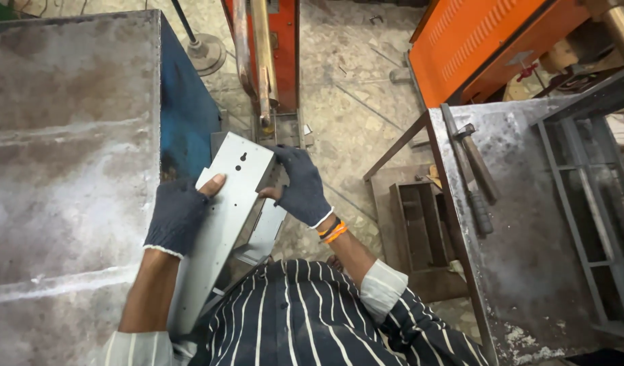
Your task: Assembling and spot welding metal components together to form a chassis using a welding machine and a hammer for alignment.
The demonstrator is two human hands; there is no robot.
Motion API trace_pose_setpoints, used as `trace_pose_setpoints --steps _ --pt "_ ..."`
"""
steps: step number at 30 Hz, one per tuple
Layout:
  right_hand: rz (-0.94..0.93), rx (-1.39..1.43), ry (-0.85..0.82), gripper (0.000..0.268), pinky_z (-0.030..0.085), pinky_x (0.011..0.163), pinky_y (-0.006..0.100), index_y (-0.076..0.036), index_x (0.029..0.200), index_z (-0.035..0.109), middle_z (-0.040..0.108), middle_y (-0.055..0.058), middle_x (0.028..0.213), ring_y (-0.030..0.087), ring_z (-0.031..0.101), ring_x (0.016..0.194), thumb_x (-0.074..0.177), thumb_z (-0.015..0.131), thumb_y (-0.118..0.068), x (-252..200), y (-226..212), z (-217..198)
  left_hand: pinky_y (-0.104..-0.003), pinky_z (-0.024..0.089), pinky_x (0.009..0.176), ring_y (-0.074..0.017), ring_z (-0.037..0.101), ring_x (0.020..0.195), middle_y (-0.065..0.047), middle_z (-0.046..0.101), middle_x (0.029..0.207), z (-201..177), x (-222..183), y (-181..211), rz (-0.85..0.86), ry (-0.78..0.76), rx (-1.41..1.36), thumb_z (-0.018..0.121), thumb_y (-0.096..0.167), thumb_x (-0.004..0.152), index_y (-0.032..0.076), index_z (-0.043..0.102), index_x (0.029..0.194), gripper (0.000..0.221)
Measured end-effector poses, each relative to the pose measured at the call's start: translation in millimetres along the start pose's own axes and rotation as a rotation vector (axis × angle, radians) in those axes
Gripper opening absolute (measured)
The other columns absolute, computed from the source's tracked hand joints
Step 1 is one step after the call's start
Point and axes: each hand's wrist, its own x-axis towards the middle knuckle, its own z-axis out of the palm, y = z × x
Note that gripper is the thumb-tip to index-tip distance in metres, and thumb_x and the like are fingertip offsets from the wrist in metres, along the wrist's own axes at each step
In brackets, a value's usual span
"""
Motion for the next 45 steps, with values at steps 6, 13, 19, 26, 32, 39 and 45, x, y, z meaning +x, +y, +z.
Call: trace_pose_setpoints --steps 6,13,19,26,32,39,45 --pt "0.014 -0.087 0.107 0.077 0.051 0.099 0.043 -0.003 0.124 0.063 0.067 0.014 0.118 0.035 0.063 0.114 0.072 0.087 -0.054 16.9 16.5 13.3 -0.041 0.046 0.051 -0.0212 0.061 0.051 -0.017 0.065 0.057 -0.8 25.8 15.8 0.062 -0.007 0.058 0.076 0.052 0.086 -0.008 0.073 0.073 0.061" --pt "0.010 -0.178 0.200 0.078 0.052 0.092 0.042 -0.003 0.119 0.064 0.067 0.013 0.110 0.033 0.063 0.104 0.066 0.090 -0.054 34.0 28.0 11.3 -0.041 0.047 0.053 -0.0200 0.061 0.054 -0.015 0.069 0.065 11.0 41.2 31.7 0.051 0.045 -0.081 0.079 0.049 0.083 -0.008 0.074 0.077 0.057" --pt "0.046 -0.039 0.044 0.069 0.056 0.090 0.039 -0.005 0.122 0.063 0.064 0.011 0.113 0.030 0.066 0.103 0.070 0.093 -0.038 49.3 37.6 -6.2 -0.042 0.046 0.055 -0.0204 0.061 0.057 -0.017 0.070 0.067 15.9 39.2 55.2 0.022 0.058 -0.023 0.081 0.048 0.084 -0.008 0.074 0.080 0.057" --pt "0.178 0.133 0.020 0.074 0.059 0.078 0.032 -0.007 0.134 0.058 0.059 0.008 0.126 0.020 0.067 0.095 0.068 0.091 -0.014 69.9 34.2 1.2 -0.041 0.046 0.054 -0.0194 0.060 0.054 -0.014 0.067 0.065 11.7 63.5 60.7 0.015 0.049 -0.014 0.080 0.047 0.086 -0.007 0.074 0.079 0.055" --pt "0.225 0.231 0.099 0.075 0.058 0.076 0.029 -0.006 0.138 0.058 0.062 0.006 0.123 0.016 0.065 0.087 0.069 0.088 -0.005 74.0 56.8 28.9 -0.041 0.045 0.053 -0.0177 0.055 0.051 -0.013 0.063 0.060 9.7 93.1 53.0 0.050 -0.010 -0.010 0.079 0.046 0.087 -0.008 0.071 0.073 0.057" --pt "0.276 0.129 0.140 0.070 0.057 0.077 0.029 -0.003 0.134 0.059 0.067 0.006 0.102 0.015 0.066 0.084 0.071 0.089 -0.004 72.0 65.0 40.4 -0.041 0.046 0.052 -0.0192 0.058 0.051 -0.015 0.064 0.059 3.9 108.5 54.9 0.079 -0.086 -0.035 0.079 0.046 0.086 -0.012 0.070 0.074 0.059" --pt "0.281 0.137 0.227 0.068 0.059 0.076 0.030 -0.003 0.131 0.057 0.067 0.006 0.104 0.015 0.067 0.085 0.070 0.088 -0.006 67.2 79.8 49.8 -0.042 0.048 0.057 -0.0271 0.066 0.051 -0.021 0.066 0.059 2.4 115.5 68.3 0.172 -0.099 0.094 0.077 0.050 0.086 -0.008 0.073 0.076 0.059"
